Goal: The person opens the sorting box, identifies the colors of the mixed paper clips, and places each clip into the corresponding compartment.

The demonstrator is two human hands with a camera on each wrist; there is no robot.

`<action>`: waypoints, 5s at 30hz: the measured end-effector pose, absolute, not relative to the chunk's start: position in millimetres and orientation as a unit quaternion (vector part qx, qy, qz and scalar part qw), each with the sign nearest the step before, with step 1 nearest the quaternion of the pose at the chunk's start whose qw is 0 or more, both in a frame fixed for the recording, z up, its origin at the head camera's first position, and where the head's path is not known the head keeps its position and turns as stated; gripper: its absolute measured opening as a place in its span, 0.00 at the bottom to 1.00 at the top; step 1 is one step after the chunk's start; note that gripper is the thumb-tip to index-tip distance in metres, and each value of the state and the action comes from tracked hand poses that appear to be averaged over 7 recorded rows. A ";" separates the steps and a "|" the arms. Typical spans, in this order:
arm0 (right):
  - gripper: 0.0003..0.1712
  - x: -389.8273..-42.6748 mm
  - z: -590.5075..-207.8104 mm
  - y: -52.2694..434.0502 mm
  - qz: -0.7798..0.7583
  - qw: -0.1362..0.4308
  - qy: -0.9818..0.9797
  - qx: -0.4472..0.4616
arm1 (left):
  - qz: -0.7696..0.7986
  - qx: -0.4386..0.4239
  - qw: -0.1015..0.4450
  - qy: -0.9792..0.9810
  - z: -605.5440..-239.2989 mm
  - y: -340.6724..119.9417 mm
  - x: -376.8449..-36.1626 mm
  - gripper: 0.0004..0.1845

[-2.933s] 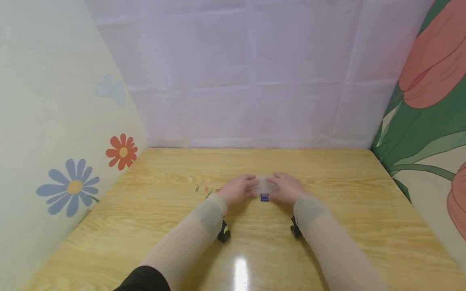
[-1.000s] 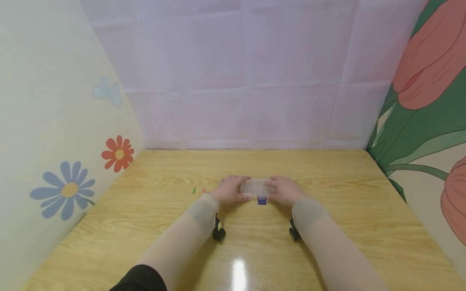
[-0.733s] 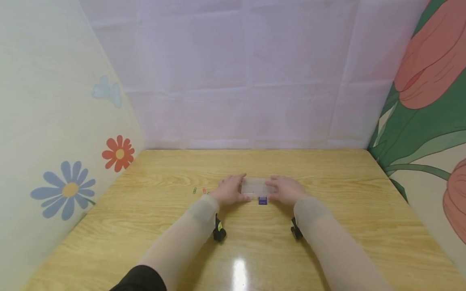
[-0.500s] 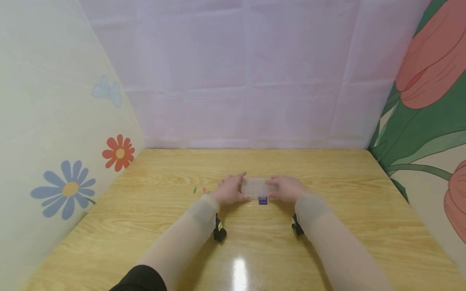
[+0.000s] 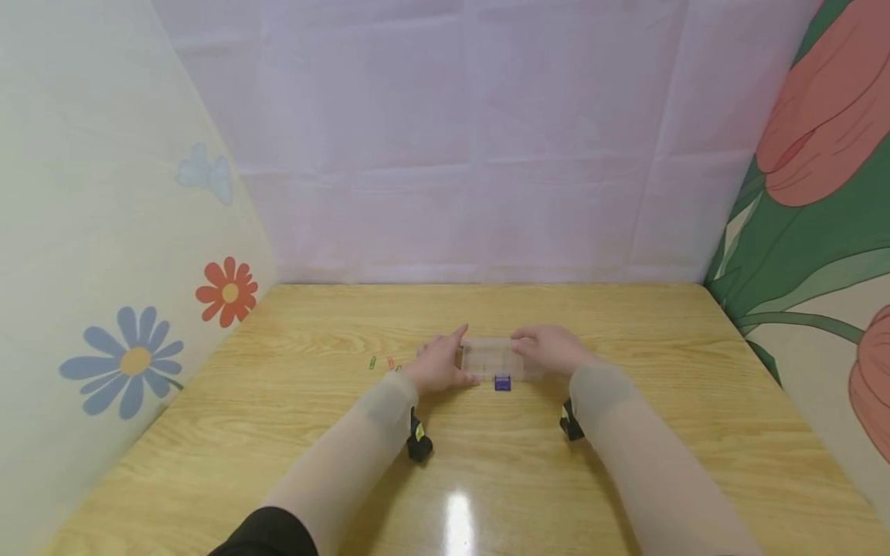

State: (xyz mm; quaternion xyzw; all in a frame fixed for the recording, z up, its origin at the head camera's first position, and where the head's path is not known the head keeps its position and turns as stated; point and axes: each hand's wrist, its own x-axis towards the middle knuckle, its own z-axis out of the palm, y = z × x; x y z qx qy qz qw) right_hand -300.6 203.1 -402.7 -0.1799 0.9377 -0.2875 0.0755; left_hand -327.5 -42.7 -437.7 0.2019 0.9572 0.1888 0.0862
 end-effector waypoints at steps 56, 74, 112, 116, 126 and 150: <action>0.37 -313.3 -417.1 189.9 -0.206 -0.004 0.969 -0.134 | 0.219 0.211 0.079 0.949 -438.8 -43.2 -326.8 0.58; 0.38 -310.5 -420.6 188.6 -0.262 0.069 0.960 -0.075 | 0.202 0.211 0.087 0.952 -437.2 -43.0 -324.6 0.50; 0.52 -290.2 -418.2 198.8 -0.185 0.057 0.963 -0.188 | 0.195 0.212 0.088 0.954 -436.6 -42.5 -323.2 0.45; 0.52 -286.3 -422.2 204.6 -0.215 0.057 0.957 -0.185 | 0.198 0.213 0.086 0.953 -437.7 -42.8 -324.0 0.45; 0.48 -283.4 -428.0 212.2 -0.278 0.064 0.938 -0.195 | 0.199 0.214 0.087 0.952 -438.1 -43.5 -323.8 0.45; 0.42 -284.3 -425.6 209.3 -0.293 0.071 0.940 -0.162 | 0.209 0.215 0.089 0.950 -435.7 -45.2 -321.7 0.47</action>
